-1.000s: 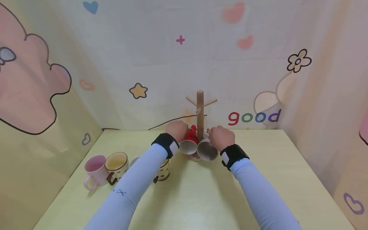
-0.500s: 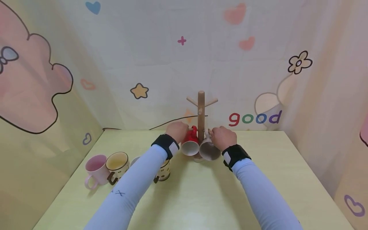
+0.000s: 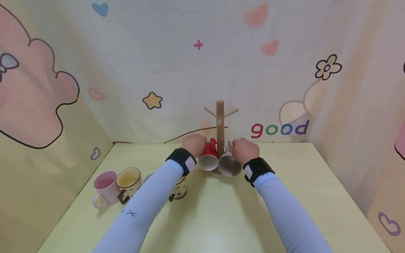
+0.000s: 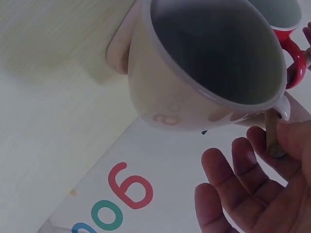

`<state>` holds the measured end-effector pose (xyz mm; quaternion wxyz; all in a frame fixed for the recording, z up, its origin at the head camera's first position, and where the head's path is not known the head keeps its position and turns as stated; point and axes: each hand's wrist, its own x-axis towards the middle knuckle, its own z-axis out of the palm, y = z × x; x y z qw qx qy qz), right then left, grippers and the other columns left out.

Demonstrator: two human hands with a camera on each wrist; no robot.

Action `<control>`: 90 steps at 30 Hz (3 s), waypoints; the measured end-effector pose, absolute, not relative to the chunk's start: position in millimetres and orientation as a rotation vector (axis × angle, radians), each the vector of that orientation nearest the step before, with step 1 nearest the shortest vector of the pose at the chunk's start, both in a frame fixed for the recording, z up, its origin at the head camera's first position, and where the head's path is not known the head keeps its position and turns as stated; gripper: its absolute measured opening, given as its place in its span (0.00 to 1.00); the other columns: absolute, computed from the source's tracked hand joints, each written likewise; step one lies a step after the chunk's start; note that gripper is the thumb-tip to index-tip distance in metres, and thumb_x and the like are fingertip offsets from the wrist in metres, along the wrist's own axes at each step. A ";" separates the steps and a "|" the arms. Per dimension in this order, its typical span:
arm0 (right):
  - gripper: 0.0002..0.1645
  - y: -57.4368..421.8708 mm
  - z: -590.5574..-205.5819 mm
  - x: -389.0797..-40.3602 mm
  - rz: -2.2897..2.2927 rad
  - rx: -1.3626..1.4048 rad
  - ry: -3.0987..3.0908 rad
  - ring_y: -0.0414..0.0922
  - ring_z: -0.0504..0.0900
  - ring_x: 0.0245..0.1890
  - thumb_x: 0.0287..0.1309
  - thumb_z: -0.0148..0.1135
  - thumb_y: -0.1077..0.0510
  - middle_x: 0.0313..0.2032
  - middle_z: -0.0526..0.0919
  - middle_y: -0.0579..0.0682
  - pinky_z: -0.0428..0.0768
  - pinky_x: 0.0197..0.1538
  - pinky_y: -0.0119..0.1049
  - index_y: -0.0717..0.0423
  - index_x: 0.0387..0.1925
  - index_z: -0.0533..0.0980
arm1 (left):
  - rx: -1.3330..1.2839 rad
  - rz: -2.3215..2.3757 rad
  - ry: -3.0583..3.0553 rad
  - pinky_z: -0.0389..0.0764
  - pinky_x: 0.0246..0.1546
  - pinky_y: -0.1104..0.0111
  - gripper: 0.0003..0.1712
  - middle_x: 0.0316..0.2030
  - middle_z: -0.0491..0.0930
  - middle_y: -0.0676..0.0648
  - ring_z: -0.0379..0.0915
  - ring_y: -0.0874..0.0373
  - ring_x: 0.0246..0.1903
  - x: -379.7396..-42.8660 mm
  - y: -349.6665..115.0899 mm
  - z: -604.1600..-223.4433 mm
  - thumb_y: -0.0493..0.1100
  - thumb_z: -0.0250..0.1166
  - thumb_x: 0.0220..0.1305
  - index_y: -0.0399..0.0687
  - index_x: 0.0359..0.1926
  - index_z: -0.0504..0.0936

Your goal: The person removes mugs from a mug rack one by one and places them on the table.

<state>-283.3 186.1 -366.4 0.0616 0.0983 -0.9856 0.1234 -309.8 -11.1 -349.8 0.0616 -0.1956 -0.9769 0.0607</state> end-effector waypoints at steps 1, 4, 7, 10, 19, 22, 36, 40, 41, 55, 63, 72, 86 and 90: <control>0.16 186.2 -366.9 -283.7 0.371 0.300 -2.978 0.52 0.78 0.28 0.70 0.56 0.52 0.26 0.80 0.53 0.77 0.29 0.47 0.60 0.39 0.83 | -0.589 0.184 -2.954 0.84 0.34 0.65 0.11 0.35 0.86 0.50 0.81 0.58 0.33 -309.8 -10.9 -349.7 0.40 0.58 0.73 0.50 0.43 0.88; 0.16 186.7 -368.4 -285.2 0.375 0.301 -2.972 0.52 0.79 0.29 0.70 0.57 0.52 0.28 0.81 0.54 0.79 0.30 0.49 0.61 0.40 0.83 | -0.574 0.186 -2.952 0.84 0.33 0.65 0.11 0.35 0.86 0.50 0.81 0.58 0.33 -309.1 -10.1 -349.4 0.41 0.58 0.73 0.51 0.43 0.88; 0.17 187.9 -370.0 -287.5 0.363 0.297 -2.965 0.52 0.80 0.29 0.70 0.57 0.52 0.29 0.83 0.55 0.81 0.32 0.51 0.61 0.43 0.83 | -0.576 0.191 -2.951 0.83 0.34 0.65 0.11 0.35 0.86 0.50 0.81 0.58 0.33 -308.5 -9.8 -350.2 0.42 0.59 0.73 0.51 0.43 0.88; 0.17 189.8 -370.8 -290.0 0.345 0.305 -2.960 0.52 0.81 0.28 0.70 0.57 0.52 0.29 0.84 0.56 0.82 0.33 0.52 0.62 0.45 0.82 | -0.587 0.189 -2.955 0.83 0.35 0.64 0.10 0.36 0.86 0.50 0.81 0.57 0.34 -307.3 -9.3 -350.8 0.41 0.59 0.73 0.50 0.43 0.88; 0.18 192.9 -369.2 -292.7 0.367 0.336 -2.968 0.53 0.81 0.29 0.71 0.56 0.51 0.32 0.85 0.58 0.82 0.37 0.54 0.62 0.46 0.81 | -0.607 0.201 -2.987 0.83 0.40 0.64 0.10 0.39 0.85 0.50 0.80 0.57 0.38 -303.4 -10.0 -349.8 0.42 0.66 0.68 0.50 0.49 0.85; 0.18 193.8 -369.5 -292.3 0.377 0.340 -2.961 0.55 0.83 0.32 0.71 0.56 0.51 0.35 0.86 0.59 0.82 0.40 0.56 0.61 0.48 0.81 | -0.612 0.207 -2.990 0.83 0.40 0.64 0.11 0.39 0.85 0.50 0.80 0.57 0.38 -304.9 -10.7 -352.6 0.43 0.67 0.67 0.50 0.50 0.85; 0.27 209.7 -379.1 -281.0 0.350 0.262 -2.962 0.63 0.81 0.49 0.73 0.52 0.49 0.51 0.81 0.67 0.81 0.45 0.59 0.63 0.64 0.72 | -0.598 0.253 -2.965 0.82 0.33 0.65 0.12 0.33 0.84 0.50 0.78 0.57 0.32 -298.3 -16.9 -358.9 0.46 0.60 0.72 0.54 0.50 0.87; 0.28 220.2 -380.2 -275.7 0.353 0.232 -2.940 0.66 0.79 0.51 0.73 0.49 0.49 0.55 0.78 0.69 0.80 0.43 0.62 0.61 0.66 0.70 | -0.602 0.163 -2.966 0.81 0.32 0.63 0.15 0.34 0.83 0.48 0.78 0.54 0.33 -289.5 -22.0 -354.2 0.49 0.61 0.71 0.54 0.53 0.86; 0.28 222.9 -381.1 -274.7 0.361 0.224 -2.939 0.66 0.80 0.50 0.73 0.49 0.50 0.54 0.78 0.70 0.80 0.43 0.62 0.61 0.66 0.69 | -0.603 0.150 -2.966 0.81 0.32 0.63 0.16 0.35 0.83 0.47 0.78 0.53 0.34 -286.8 -23.1 -352.9 0.51 0.62 0.70 0.54 0.55 0.85; 0.32 244.7 -416.0 -270.2 0.289 0.272 -2.908 0.65 0.81 0.41 0.66 0.61 0.54 0.49 0.77 0.71 0.81 0.37 0.60 0.63 0.67 0.66 | -0.673 0.143 -2.928 0.77 0.43 0.57 0.24 0.45 0.80 0.44 0.76 0.49 0.44 -246.8 -34.6 -351.5 0.58 0.66 0.65 0.47 0.54 0.80; 0.45 247.3 -436.3 -271.7 0.257 0.375 -2.871 0.66 0.79 0.47 0.56 0.73 0.54 0.54 0.75 0.71 0.82 0.39 0.58 0.61 0.70 0.62 | -0.733 0.011 -2.929 0.76 0.41 0.59 0.27 0.46 0.79 0.44 0.75 0.50 0.44 -230.5 -34.8 -361.0 0.60 0.69 0.61 0.48 0.53 0.80; 0.63 251.8 -451.9 -282.4 0.255 0.519 -2.793 0.68 0.74 0.56 0.42 0.82 0.52 0.62 0.71 0.69 0.78 0.49 0.62 0.58 0.74 0.55 | -0.799 -0.003 -2.937 0.74 0.39 0.62 0.31 0.44 0.77 0.46 0.71 0.52 0.41 -219.9 -32.3 -362.6 0.64 0.66 0.62 0.50 0.57 0.78; 0.71 249.3 -462.7 -294.4 0.227 0.770 -2.638 0.64 0.70 0.63 0.26 0.89 0.49 0.67 0.66 0.64 0.68 0.62 0.60 0.58 0.73 0.58 | -0.801 0.060 -2.902 0.75 0.35 0.63 0.28 0.41 0.77 0.46 0.74 0.53 0.39 -216.7 -32.4 -366.2 0.64 0.64 0.65 0.49 0.54 0.79; 0.70 247.6 -464.1 -296.5 0.245 0.785 -2.628 0.63 0.69 0.64 0.25 0.89 0.50 0.68 0.65 0.62 0.68 0.63 0.60 0.57 0.71 0.59 | -0.803 0.029 -2.911 0.77 0.38 0.62 0.27 0.42 0.77 0.46 0.74 0.53 0.41 -216.3 -32.6 -366.8 0.62 0.64 0.65 0.49 0.55 0.79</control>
